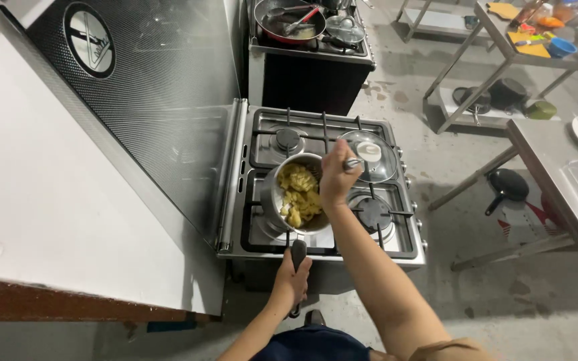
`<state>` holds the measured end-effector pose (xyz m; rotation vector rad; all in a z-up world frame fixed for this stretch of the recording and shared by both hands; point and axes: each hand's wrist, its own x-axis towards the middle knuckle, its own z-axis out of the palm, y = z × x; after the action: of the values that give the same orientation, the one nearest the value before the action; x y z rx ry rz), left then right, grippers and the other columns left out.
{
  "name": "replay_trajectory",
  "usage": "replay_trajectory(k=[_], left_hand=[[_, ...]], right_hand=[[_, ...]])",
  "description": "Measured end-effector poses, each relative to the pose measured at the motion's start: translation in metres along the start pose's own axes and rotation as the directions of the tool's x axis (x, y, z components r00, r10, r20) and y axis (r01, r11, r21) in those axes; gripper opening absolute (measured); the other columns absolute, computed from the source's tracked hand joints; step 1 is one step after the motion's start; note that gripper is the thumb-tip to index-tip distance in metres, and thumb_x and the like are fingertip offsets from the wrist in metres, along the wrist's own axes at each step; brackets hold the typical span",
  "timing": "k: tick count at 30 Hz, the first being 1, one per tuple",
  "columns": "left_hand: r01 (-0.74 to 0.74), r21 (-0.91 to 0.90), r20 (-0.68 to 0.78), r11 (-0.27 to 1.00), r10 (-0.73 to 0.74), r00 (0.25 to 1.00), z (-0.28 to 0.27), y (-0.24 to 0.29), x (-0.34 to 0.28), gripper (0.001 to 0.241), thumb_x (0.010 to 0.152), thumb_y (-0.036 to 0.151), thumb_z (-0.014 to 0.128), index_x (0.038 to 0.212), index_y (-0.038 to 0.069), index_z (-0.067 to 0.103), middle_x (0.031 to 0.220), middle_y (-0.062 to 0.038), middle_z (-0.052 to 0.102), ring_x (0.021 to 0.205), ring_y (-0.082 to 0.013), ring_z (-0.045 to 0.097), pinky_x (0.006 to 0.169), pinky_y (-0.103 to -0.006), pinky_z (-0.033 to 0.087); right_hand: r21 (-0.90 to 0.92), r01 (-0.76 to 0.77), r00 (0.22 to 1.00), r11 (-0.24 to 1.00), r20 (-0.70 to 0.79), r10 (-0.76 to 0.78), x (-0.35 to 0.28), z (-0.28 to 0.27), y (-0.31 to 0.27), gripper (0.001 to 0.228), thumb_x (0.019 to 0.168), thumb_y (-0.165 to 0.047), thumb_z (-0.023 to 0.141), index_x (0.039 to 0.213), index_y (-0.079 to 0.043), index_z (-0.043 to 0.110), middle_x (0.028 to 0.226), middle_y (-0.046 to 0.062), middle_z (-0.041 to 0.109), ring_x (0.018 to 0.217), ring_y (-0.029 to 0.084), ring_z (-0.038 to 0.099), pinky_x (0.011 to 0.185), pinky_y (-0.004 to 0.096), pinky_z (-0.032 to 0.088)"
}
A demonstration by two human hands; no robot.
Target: Whisking a thick mixture in a pot on a gas stove.
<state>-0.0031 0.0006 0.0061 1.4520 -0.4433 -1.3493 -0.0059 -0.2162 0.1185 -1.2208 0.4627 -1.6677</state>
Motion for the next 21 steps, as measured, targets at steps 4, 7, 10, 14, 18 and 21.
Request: replay_trajectory(k=[4, 7, 10, 14, 18, 21], left_hand=[[-0.078, -0.027, 0.038, 0.997, 0.079, 0.996, 0.002, -0.009, 0.0, 0.029, 0.101, 0.032, 0.063, 0.11, 0.01, 0.045, 0.061, -0.001, 0.045, 0.044, -0.0112, 0.044, 0.039, -0.03, 0.039], [-0.036, -0.115, 0.037, 0.993, 0.04, 0.998, 0.008, 0.02, -0.021, 0.029, 0.101, 0.03, 0.063, 0.114, 0.012, 0.046, 0.063, 0.003, 0.044, 0.044, -0.0091, 0.04, 0.038, -0.028, 0.032], [-0.036, -0.1, 0.031, 0.994, 0.039, 0.999, 0.007, 0.021, -0.025, 0.026, 0.1, 0.029, 0.059, 0.121, 0.019, 0.048, 0.061, 0.003, 0.043, 0.042, -0.0076, 0.038, 0.037, -0.0271, 0.031], [-0.073, -0.116, 0.093, 0.991, 0.084, 0.992, 0.002, 0.01, -0.022, 0.027, 0.103, 0.031, 0.059, 0.12, 0.013, 0.048, 0.062, 0.003, 0.041, 0.044, -0.0063, 0.038, 0.037, -0.0264, 0.032], [-0.069, -0.105, 0.071, 0.992, 0.077, 0.994, 0.002, -0.002, -0.013, 0.024, 0.102, 0.031, 0.059, 0.116, 0.017, 0.047, 0.063, 0.004, 0.042, 0.044, -0.0062, 0.036, 0.037, -0.0256, 0.029], [-0.052, -0.133, 0.038, 0.99, 0.058, 0.998, 0.004, -0.004, -0.011, 0.023, 0.103, 0.029, 0.061, 0.109, 0.013, 0.046, 0.064, 0.004, 0.044, 0.044, -0.0066, 0.038, 0.036, -0.0263, 0.029]], right_hand=[[0.226, -0.115, 0.947, 0.967, -0.269, 0.176, 0.015, -0.018, 0.006, 0.054, 0.107, -0.029, 0.063, 0.06, -0.018, 0.038, 0.054, -0.004, 0.04, 0.047, 0.007, 0.033, 0.046, 0.028, 0.029], [0.183, -0.289, 0.926, 0.94, -0.196, 0.323, 0.004, -0.037, -0.007, 0.049, 0.104, -0.029, 0.061, 0.06, -0.015, 0.044, 0.052, -0.001, 0.045, 0.044, 0.01, 0.035, 0.044, 0.03, 0.031], [0.2, -0.444, 0.896, 0.874, 0.063, 0.44, -0.005, -0.058, -0.018, 0.052, 0.104, -0.026, 0.064, 0.059, -0.017, 0.038, 0.05, -0.002, 0.039, 0.042, 0.01, 0.033, 0.043, 0.029, 0.031], [0.091, -0.27, 0.962, 0.958, -0.008, 0.272, -0.001, -0.05, -0.045, 0.05, 0.103, -0.027, 0.059, 0.057, -0.013, 0.044, 0.047, 0.001, 0.042, 0.04, 0.014, 0.038, 0.042, 0.033, 0.038], [0.145, -0.005, 0.998, 0.989, -0.058, 0.014, -0.026, -0.057, -0.019, 0.049, 0.108, -0.02, 0.055, 0.061, -0.013, 0.042, 0.051, -0.001, 0.04, 0.043, 0.011, 0.036, 0.044, 0.029, 0.034], [-0.045, 0.209, 0.966, 0.977, 0.164, -0.199, -0.057, -0.053, -0.021, 0.043, 0.107, -0.014, 0.054, 0.065, -0.01, 0.044, 0.059, 0.002, 0.045, 0.051, 0.013, 0.042, 0.047, 0.029, 0.034]])
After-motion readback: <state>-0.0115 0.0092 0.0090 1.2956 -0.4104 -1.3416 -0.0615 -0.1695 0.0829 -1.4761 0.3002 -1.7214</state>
